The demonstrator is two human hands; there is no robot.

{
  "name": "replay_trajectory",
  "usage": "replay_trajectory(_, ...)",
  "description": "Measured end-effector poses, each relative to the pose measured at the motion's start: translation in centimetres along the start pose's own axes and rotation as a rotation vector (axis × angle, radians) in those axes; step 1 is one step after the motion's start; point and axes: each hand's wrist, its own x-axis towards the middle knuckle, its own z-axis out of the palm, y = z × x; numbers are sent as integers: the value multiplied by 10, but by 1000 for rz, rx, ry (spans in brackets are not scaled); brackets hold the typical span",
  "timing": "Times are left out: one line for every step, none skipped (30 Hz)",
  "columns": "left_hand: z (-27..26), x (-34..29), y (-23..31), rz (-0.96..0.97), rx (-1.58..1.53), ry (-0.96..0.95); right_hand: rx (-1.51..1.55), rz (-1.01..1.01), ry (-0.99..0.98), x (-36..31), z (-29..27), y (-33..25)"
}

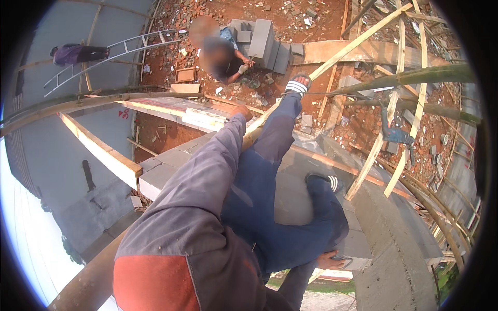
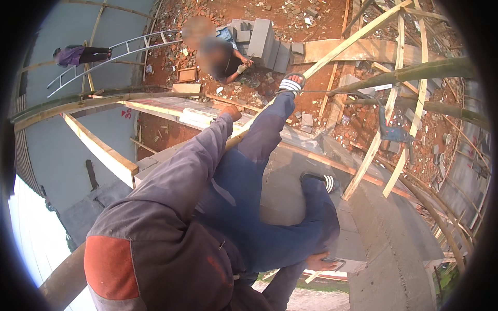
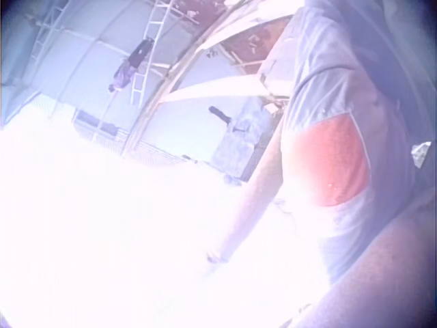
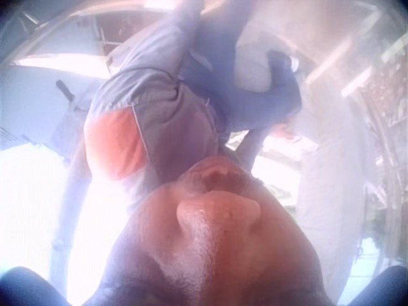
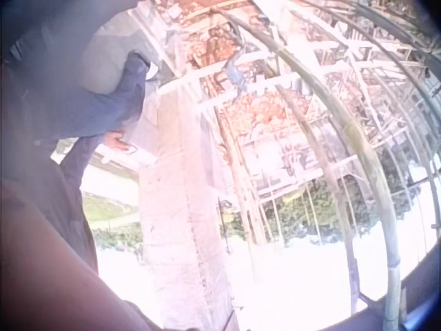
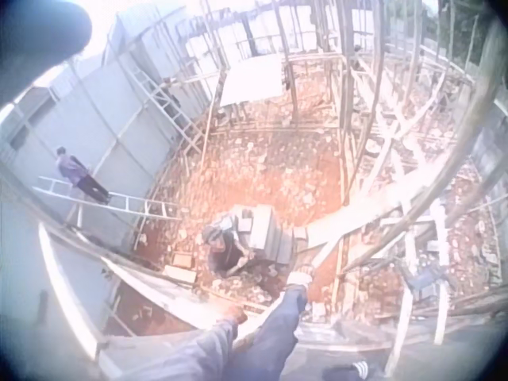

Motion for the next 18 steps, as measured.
replay_trajectory(-2,1,3,-12,18,-25,8,-4,26,0,-1,-2)
replay_trajectory(-4,2,6,-25,38,-51,15,-8,51,1,-2,-3)
replay_trajectory(-10,7,16,-16,74,-73,-88,-39,52,-4,-8,9)
replay_trajectory(-9,15,6,-31,74,-54,-82,-38,47,1,-5,6)
replay_trajectory(-7,23,-5,-46,76,-37,-78,-37,41,4,-2,3)
replay_trajectory(-7,38,1,-25,92,-21,-84,-7,58,-1,-2,10)
replay_trajectory(-5,51,2,-22,92,34,-95,-11,60,-2,0,15)
replay_trajectory(-4,64,3,-25,91,87,-102,-33,52,-1,2,26)
replay_trajectory(-1,78,7,-27,92,138,-111,-54,44,1,2,38)
replay_trajectory(2,92,14,76,283,253,-118,-70,34,2,3,43)
replay_trajectory(1,102,26,188,477,364,-130,-82,25,0,-1,42)
replay_trajectory(1,114,41,383,792,427,-144,-93,17,-3,-6,41)
replay_trajectory(1,124,53,577,1102,485,-152,-108,3,-2,-6,36)
replay_trajectory(8,142,51,747,1235,458,-153,-129,-21,3,-5,32)
replay_trajectory(15,159,48,922,1360,424,-153,-150,-46,7,-5,28)
replay_trajectory(23,168,58,1131,1473,389,-169,-157,-54,7,-9,25)
replay_trajectory(37,172,67,1202,1617,412,-183,-166,-62,8,-13,22)
replay_trajectory(52,172,74,1272,1760,439,-194,-175,-71,9,-16,19)
